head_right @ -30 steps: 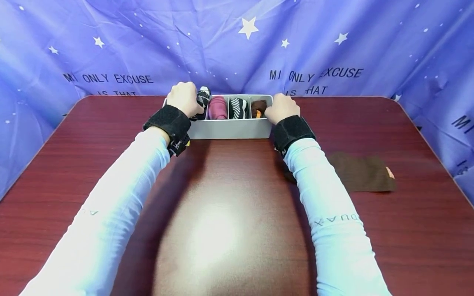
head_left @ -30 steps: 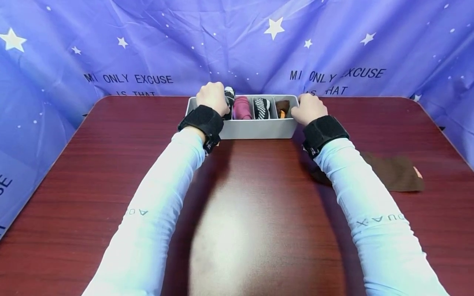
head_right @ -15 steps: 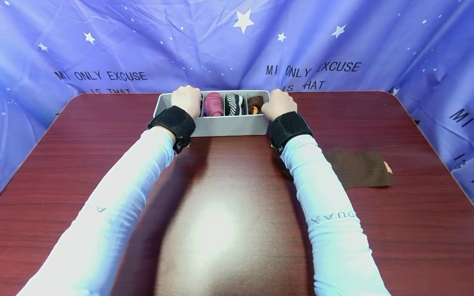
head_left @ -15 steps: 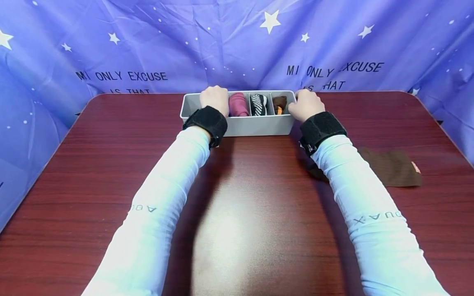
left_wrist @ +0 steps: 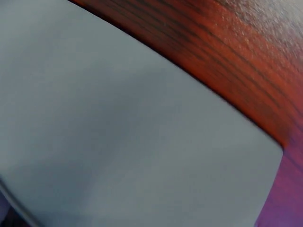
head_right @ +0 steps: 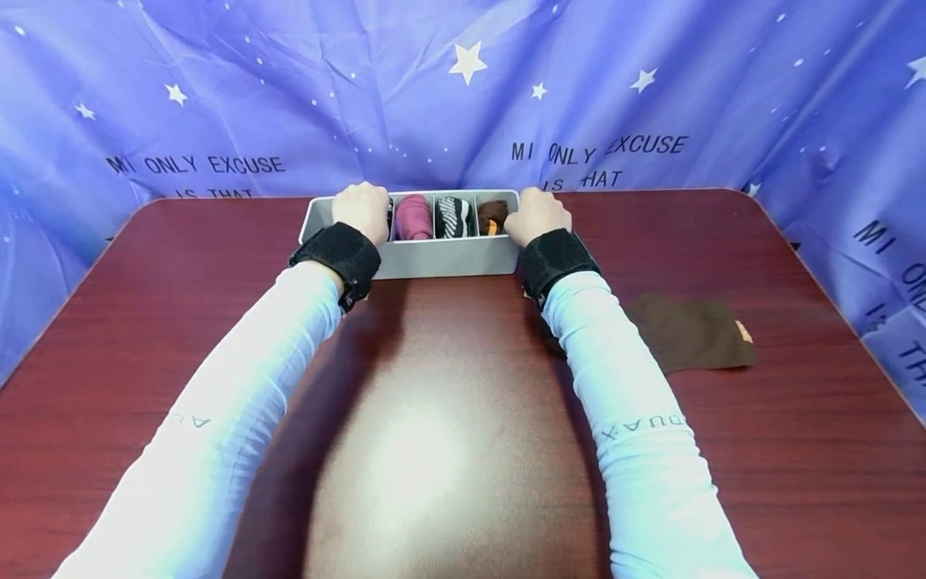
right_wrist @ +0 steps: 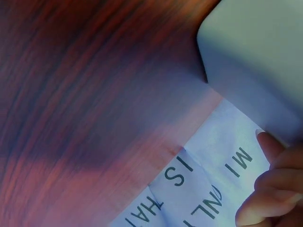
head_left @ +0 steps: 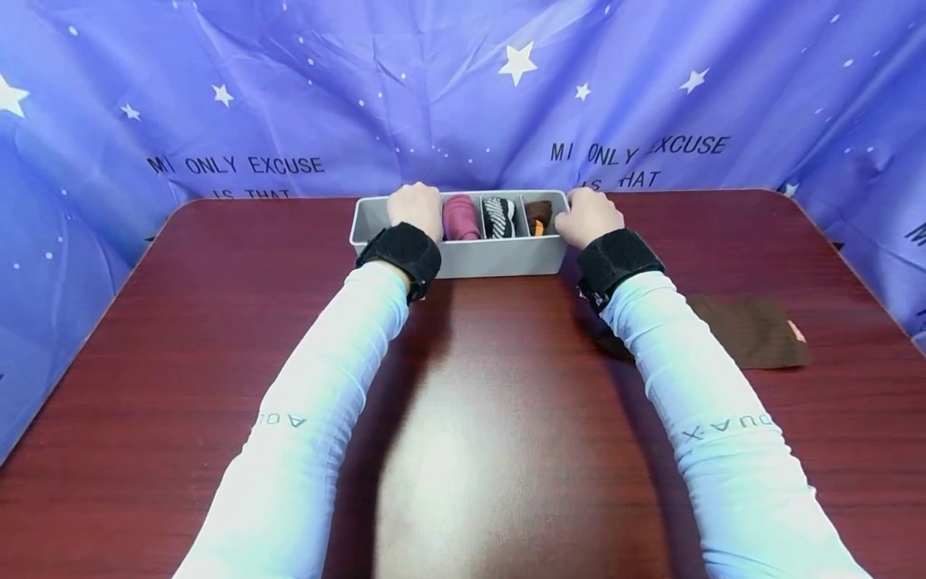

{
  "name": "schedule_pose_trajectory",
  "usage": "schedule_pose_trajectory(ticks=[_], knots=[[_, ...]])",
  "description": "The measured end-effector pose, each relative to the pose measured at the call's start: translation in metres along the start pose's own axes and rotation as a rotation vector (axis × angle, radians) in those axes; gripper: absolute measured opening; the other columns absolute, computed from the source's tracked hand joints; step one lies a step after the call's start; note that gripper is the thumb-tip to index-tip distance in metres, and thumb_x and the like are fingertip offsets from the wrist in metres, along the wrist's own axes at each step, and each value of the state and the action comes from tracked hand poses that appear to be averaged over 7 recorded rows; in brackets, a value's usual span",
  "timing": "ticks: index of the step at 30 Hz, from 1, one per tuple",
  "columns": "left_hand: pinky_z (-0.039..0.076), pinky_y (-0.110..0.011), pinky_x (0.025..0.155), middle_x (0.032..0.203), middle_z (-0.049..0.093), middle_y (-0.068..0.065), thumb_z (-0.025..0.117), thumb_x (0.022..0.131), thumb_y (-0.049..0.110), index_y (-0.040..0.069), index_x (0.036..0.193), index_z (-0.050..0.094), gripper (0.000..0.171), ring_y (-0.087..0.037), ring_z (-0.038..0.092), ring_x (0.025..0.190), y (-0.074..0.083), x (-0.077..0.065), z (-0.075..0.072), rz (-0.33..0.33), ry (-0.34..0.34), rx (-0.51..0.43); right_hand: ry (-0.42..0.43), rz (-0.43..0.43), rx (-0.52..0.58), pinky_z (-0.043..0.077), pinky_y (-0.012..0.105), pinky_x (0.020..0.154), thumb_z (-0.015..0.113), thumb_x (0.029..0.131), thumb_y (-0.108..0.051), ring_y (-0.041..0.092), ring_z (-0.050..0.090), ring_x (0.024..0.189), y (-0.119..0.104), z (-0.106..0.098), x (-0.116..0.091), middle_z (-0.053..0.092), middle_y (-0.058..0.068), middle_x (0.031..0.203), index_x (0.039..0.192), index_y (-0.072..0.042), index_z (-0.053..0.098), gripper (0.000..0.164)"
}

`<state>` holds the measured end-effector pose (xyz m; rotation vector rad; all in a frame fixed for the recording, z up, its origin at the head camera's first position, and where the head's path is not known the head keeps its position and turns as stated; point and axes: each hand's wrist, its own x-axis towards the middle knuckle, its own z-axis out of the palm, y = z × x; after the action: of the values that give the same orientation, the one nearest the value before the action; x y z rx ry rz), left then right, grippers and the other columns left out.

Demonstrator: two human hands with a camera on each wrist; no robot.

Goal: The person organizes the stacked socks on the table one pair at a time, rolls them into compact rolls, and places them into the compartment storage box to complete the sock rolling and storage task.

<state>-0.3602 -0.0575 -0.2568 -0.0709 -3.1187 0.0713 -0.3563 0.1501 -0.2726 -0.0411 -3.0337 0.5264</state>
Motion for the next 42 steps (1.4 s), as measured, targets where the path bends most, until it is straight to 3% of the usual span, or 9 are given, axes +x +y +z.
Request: schedule_pose_trajectory(ticks=[6,12,16,20,23,30,36,39,42], knots=[[0.047,-0.04,0.074,0.108,0.059,-0.01,0.047,0.079,0.013,0.011,0.101,0.061,0.026,-0.026,0.057,0.097,-0.006,-0.024,-0.005,0.018,0.026,-0.098,0.031,-0.098,-0.115,0.042,0.049,0.069,0.039,0.086,-0.034,0.036,0.056,0.085,0.006,-0.005,-0.023,0.059,0.02,0.093,0.099,-0.003,0.053,0.037],[0.047,-0.042,0.06,0.081,0.065,-0.011,0.055,0.075,0.022,0.009,0.076,0.06,0.014,-0.029,0.061,0.076,-0.01,-0.062,-0.026,0.176,0.339,-0.105,0.051,-0.271,-0.141,0.041,0.048,0.072,0.041,0.086,-0.035,0.034,0.055,0.09,0.042,-0.039,-0.069,0.058,0.019,0.1,0.106,-0.003,0.052,0.04],[0.044,-0.037,0.05,0.066,0.059,-0.006,0.057,0.075,0.028,0.01,0.071,0.056,0.019,-0.025,0.058,0.063,-0.007,-0.1,-0.02,0.359,0.483,-0.126,-0.053,-0.424,-0.179,0.04,0.047,0.08,0.048,0.084,-0.028,0.033,0.053,0.096,0.077,-0.052,-0.115,0.057,0.019,0.103,0.107,0.001,0.053,0.037],[0.041,-0.031,0.045,0.063,0.055,0.0,0.057,0.075,0.034,0.013,0.073,0.055,0.022,-0.018,0.054,0.057,0.006,-0.137,0.002,0.535,0.452,-0.101,-0.216,-0.507,-0.199,0.036,0.047,0.087,0.053,0.082,-0.023,0.037,0.047,0.106,0.103,-0.039,-0.16,0.05,0.026,0.115,0.115,0.01,0.046,0.047],[0.041,-0.03,0.046,0.067,0.057,0.001,0.058,0.075,0.037,0.014,0.078,0.057,0.023,-0.016,0.055,0.06,0.018,-0.16,0.016,0.641,0.389,-0.079,-0.272,-0.526,-0.211,0.033,0.048,0.091,0.053,0.082,-0.023,0.04,0.041,0.113,0.104,-0.026,-0.185,0.041,0.03,0.123,0.12,0.012,0.039,0.054],[0.045,-0.028,0.056,0.078,0.058,0.005,0.062,0.069,0.042,0.016,0.085,0.059,0.03,-0.012,0.056,0.071,0.039,-0.208,0.026,0.859,0.245,-0.004,-0.368,-0.623,-0.136,0.03,0.044,0.096,0.05,0.084,-0.026,0.032,0.034,0.121,0.058,-0.01,-0.243,0.034,0.025,0.131,0.127,0.009,0.032,0.057],[0.042,-0.025,0.055,0.074,0.058,0.008,0.062,0.066,0.05,0.019,0.074,0.06,0.031,-0.008,0.055,0.067,0.027,-0.253,0.031,0.959,0.145,0.093,-0.571,-0.773,-0.002,0.033,0.034,0.096,0.039,0.088,-0.04,0.02,0.035,0.123,0.025,-0.01,-0.277,0.036,0.012,0.134,0.13,-0.002,0.034,0.057],[0.042,-0.023,0.055,0.073,0.057,0.009,0.061,0.066,0.052,0.02,0.075,0.061,0.033,-0.007,0.056,0.067,0.017,-0.271,0.036,0.955,0.14,0.125,-0.519,-0.824,0.067,0.039,0.03,0.09,0.042,0.087,-0.039,0.013,0.047,0.113,0.021,-0.015,-0.272,0.049,0.004,0.124,0.125,-0.006,0.042,0.05],[0.04,-0.021,0.053,0.071,0.054,0.009,0.061,0.068,0.05,0.019,0.078,0.062,0.033,-0.006,0.054,0.066,0.011,-0.285,0.04,0.93,0.159,0.129,-0.286,-0.748,0.037,0.043,0.033,0.083,0.054,0.081,-0.03,0.015,0.055,0.099,0.029,-0.019,-0.251,0.058,0.005,0.11,0.117,-0.004,0.049,0.045]])
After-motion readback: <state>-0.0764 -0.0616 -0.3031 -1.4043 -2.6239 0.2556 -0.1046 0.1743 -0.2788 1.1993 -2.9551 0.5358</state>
